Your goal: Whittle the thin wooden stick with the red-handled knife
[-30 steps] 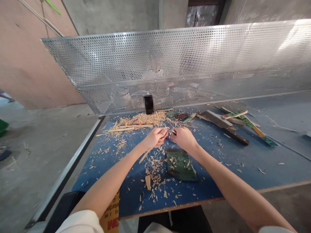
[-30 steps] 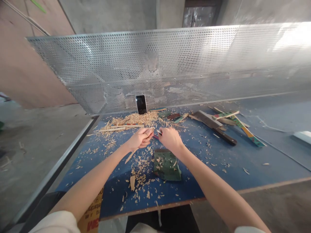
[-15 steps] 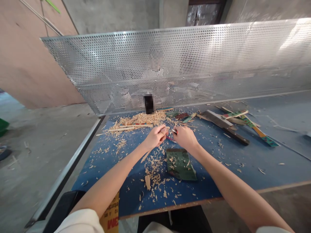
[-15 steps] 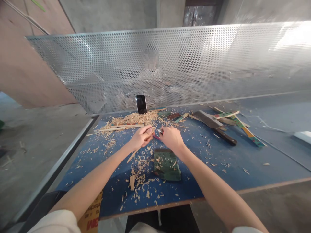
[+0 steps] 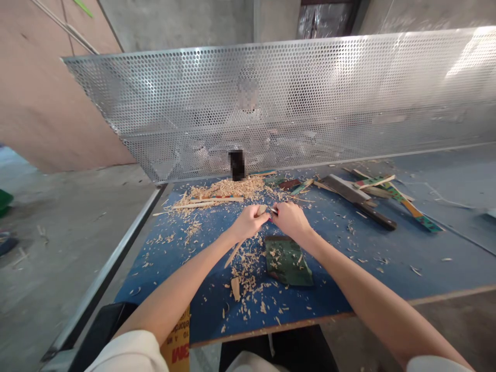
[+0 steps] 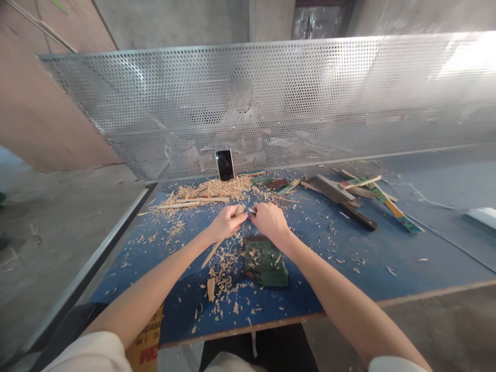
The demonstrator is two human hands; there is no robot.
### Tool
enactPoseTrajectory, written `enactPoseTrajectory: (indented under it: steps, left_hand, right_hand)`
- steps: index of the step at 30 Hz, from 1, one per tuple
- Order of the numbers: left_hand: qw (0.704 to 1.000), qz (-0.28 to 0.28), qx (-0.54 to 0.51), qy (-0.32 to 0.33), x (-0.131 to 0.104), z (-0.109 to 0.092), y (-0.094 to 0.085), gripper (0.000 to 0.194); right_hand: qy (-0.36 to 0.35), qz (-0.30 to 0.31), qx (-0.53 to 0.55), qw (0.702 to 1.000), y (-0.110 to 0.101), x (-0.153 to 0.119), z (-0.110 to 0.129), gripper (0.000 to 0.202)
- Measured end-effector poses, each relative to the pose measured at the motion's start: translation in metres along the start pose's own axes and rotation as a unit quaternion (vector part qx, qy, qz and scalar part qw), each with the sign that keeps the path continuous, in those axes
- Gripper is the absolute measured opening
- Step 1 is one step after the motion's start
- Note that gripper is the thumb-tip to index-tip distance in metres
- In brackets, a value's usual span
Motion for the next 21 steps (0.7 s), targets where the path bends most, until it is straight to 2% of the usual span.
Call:
enactPoseTrajectory:
  steps: [2,4,6,8,10,12,14,16,18,21]
  left_hand:
    - [0.999,0.022,-0.014,-0.025,0.0,0.006,0.003,0.035]
    - [1.0,0.012,0.019,-0.011,0.001,0.005,0.0,0.033]
    - [0.991,-0.039,0.118,0.044,0.0,-0.005,-0.008,0.033]
    - [0.965,-0.099,0.222,0.093,-0.004,-0.018,-0.014,0.034]
    - [0.953,-0.126,0.257,0.098,-0.007,-0.023,-0.015,0.034]
    - [0.975,-0.103,0.187,0.06,-0.007,-0.019,-0.01,0.033]
    - [0.997,-0.034,0.069,0.001,-0.006,-0.008,0.002,0.03]
    - [0.999,0.004,0.011,-0.03,-0.006,-0.003,0.009,0.028]
    - [0.996,-0.038,0.08,0.0,-0.005,-0.007,0.001,0.03]
    - [0.957,-0.131,0.249,0.077,-0.008,-0.022,-0.014,0.032]
  right_hand:
    - [-0.003,-0.002,0.007,1.0,0.001,0.001,0.001,0.022]
    - [-0.002,-0.002,0.011,1.0,0.002,0.001,0.001,0.022]
    - [0.003,-0.001,0.011,1.0,0.003,0.001,0.0,0.023]
    - [0.01,-0.002,0.005,1.0,0.004,0.001,-0.001,0.022]
    - [0.017,-0.006,0.001,1.0,0.004,0.0,-0.002,0.022]
    - [0.018,-0.014,0.003,1.0,0.002,0.0,-0.002,0.02]
    - [0.011,-0.025,0.008,1.0,-0.001,-0.001,0.0,0.02]
    - [0.004,-0.034,0.01,0.999,-0.003,-0.001,0.001,0.019]
    - [0.006,-0.03,0.012,0.999,-0.001,-0.001,0.001,0.02]
    - [0.015,-0.014,0.013,1.0,0.003,-0.001,-0.001,0.022]
Point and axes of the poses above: each hand's wrist, its own x-axis towards the middle knuckle, its own y-axis out of the palm, z = x × y, the point moved 9 cm from there along x, towards the middle knuckle, and after that the axes turned 3 degrees about x, right-handed, at the moved point
